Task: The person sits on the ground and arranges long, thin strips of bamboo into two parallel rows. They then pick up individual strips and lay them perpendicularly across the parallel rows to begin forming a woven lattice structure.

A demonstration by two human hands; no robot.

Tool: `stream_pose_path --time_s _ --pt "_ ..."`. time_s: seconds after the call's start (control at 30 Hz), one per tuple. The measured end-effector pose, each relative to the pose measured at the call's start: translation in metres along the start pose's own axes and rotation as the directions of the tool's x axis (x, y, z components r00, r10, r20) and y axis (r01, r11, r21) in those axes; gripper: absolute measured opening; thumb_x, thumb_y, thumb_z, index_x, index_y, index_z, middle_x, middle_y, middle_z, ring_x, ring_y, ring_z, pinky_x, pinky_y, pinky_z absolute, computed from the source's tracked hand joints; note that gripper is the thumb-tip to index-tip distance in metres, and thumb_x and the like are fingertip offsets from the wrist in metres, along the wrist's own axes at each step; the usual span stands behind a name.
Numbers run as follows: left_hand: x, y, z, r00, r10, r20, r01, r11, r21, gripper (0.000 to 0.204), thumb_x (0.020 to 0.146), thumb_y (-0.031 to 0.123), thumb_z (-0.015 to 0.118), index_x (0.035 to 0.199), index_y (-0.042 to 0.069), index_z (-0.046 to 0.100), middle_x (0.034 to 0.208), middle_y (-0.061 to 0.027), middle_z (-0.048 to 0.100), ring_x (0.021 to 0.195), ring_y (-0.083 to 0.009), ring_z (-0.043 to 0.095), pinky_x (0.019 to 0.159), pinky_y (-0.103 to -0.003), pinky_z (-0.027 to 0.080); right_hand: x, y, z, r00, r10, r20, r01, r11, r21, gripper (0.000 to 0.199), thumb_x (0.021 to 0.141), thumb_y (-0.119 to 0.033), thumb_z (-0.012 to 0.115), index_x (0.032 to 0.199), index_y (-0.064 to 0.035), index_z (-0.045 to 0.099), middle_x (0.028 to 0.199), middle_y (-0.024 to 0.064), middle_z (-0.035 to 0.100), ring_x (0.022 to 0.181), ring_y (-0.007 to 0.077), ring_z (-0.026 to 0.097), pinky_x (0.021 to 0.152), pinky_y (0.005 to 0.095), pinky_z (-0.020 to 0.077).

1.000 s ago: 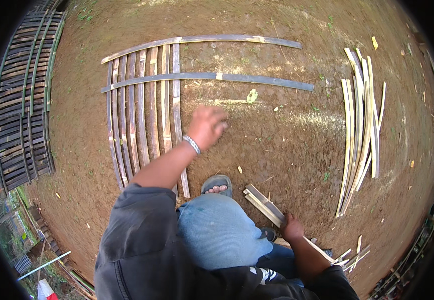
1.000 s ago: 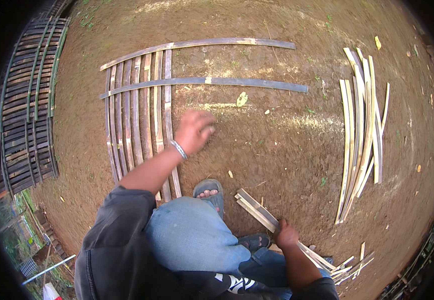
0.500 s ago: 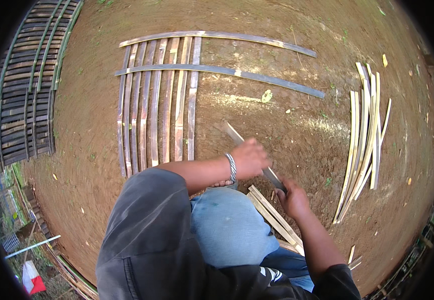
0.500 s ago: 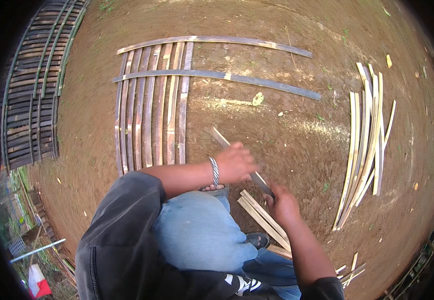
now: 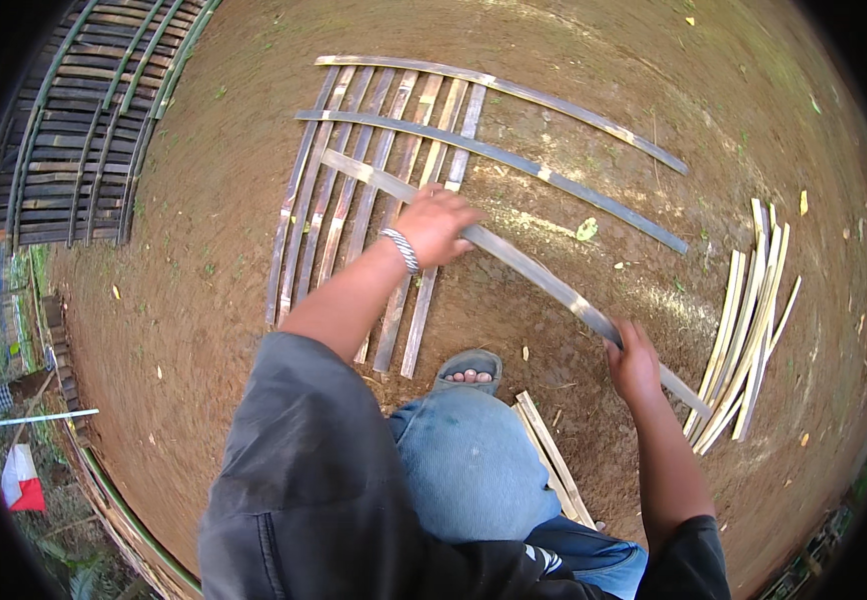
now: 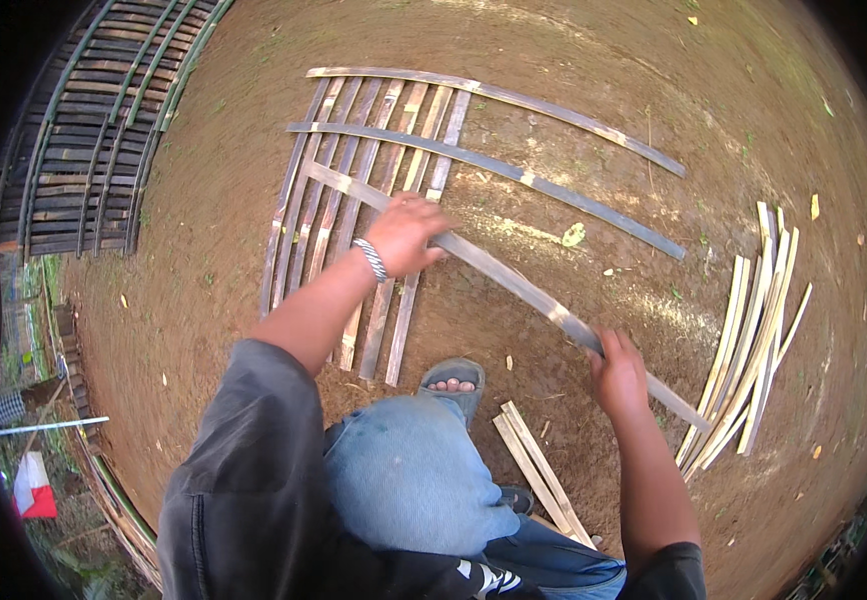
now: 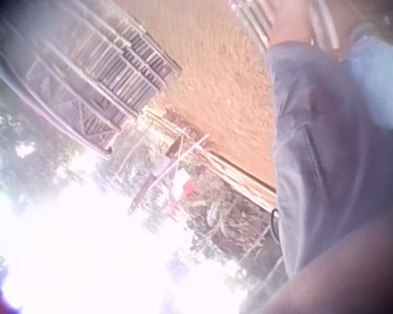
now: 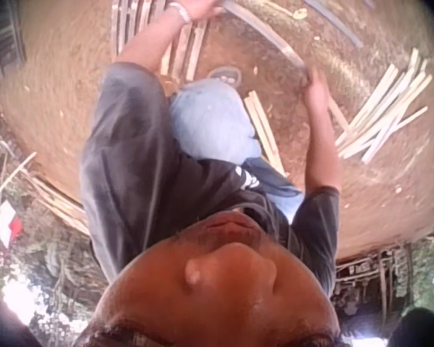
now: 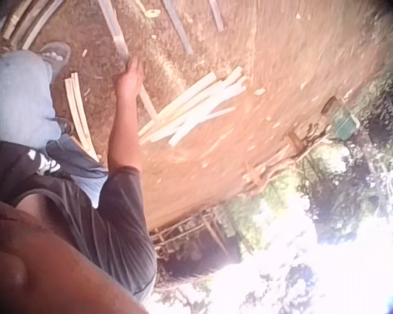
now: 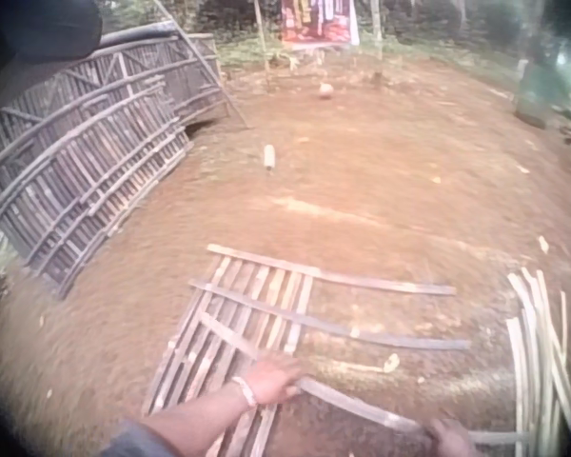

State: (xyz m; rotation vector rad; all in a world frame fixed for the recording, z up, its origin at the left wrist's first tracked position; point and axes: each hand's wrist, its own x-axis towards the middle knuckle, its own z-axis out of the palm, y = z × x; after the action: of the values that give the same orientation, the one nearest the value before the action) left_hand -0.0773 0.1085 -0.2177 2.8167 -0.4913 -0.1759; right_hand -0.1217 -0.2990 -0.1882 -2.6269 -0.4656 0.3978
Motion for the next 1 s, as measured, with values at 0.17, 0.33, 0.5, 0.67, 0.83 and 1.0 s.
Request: stream_pose_path --time_s 0.17,0.33,0.5,0.67,0.83,1.0 --pt "0.016 0.017 0.025 0.998 -0.001 -0.070 -0.008 0.992 -0.124 0.039 0.084 0.012 0.070 0.121 0.023 0.071 0.105 -0.0051 0.066 0.114 -0.0235 0.061 0.111 -0.044 0.036 0.089 -0.065 0.005 0.994 -0.007 0.110 0.014 0.998 -0.063 0.040 0.090 -0.014 0.068 0.129 -0.0109 0.059 0.121 0.0155 0.064 0.113 0.0378 0.060 0.098 0.0452 0.0477" --pt "0.030 -0.022 0.035 0.989 -0.090 -0.119 0.066 0.979 -0.194 0.038 0.081 0.006 0.070 0.115 0.022 0.075 0.106 -0.0028 0.067 0.113 -0.0224 0.061 0.107 -0.041 0.038 0.101 -0.047 0.008 0.996 0.065 0.058 -0.043 0.946 -0.321 0.043 0.092 -0.017 0.065 0.134 -0.0148 0.056 0.129 0.0099 0.062 0.124 0.0307 0.056 0.110 0.0461 0.0399" --pt "0.046 -0.050 0.035 0.989 -0.118 -0.084 0.103 0.981 -0.167 0.038 0.081 0.008 0.074 0.117 0.021 0.075 0.108 -0.0025 0.068 0.114 -0.0218 0.060 0.108 -0.040 0.038 0.080 0.016 -0.006 0.984 0.178 0.022 -0.147 0.872 -0.467 0.044 0.092 -0.017 0.065 0.135 -0.0176 0.056 0.129 0.0068 0.062 0.126 0.0271 0.056 0.111 0.0470 0.0386" --pt "0.048 -0.049 0.042 0.988 -0.126 -0.088 0.113 0.984 -0.134 0.037 0.081 0.011 0.075 0.117 0.021 0.075 0.109 -0.0029 0.068 0.115 -0.0232 0.061 0.107 -0.041 0.039 0.082 0.030 -0.017 0.974 0.226 0.014 -0.192 0.855 -0.482 0.043 0.092 -0.018 0.065 0.134 -0.0178 0.057 0.127 0.0058 0.063 0.125 0.0268 0.056 0.109 0.0461 0.0402" --pt "0.048 -0.043 0.045 0.988 -0.153 0.008 0.153 0.982 -0.115 0.039 0.084 0.016 0.074 0.122 0.023 0.072 0.115 -0.0039 0.068 0.118 -0.0245 0.059 0.107 -0.042 0.039 0.085 0.046 -0.010 0.977 0.214 0.012 -0.181 0.852 -0.491 0.040 0.093 -0.018 0.063 0.132 -0.0185 0.057 0.127 0.0052 0.063 0.125 0.0270 0.056 0.109 0.0469 0.0406" --pt "0.040 -0.040 0.046 0.980 -0.194 0.039 0.196 0.978 -0.073 0.041 0.085 0.019 0.074 0.125 0.024 0.071 0.115 -0.0045 0.068 0.117 -0.0244 0.060 0.106 -0.042 0.040 0.093 0.047 -0.003 0.967 0.254 0.024 -0.208 0.841 -0.500 0.034 0.096 -0.020 0.057 0.130 -0.0196 0.058 0.128 0.0044 0.064 0.127 0.0264 0.056 0.111 0.0500 0.0386"
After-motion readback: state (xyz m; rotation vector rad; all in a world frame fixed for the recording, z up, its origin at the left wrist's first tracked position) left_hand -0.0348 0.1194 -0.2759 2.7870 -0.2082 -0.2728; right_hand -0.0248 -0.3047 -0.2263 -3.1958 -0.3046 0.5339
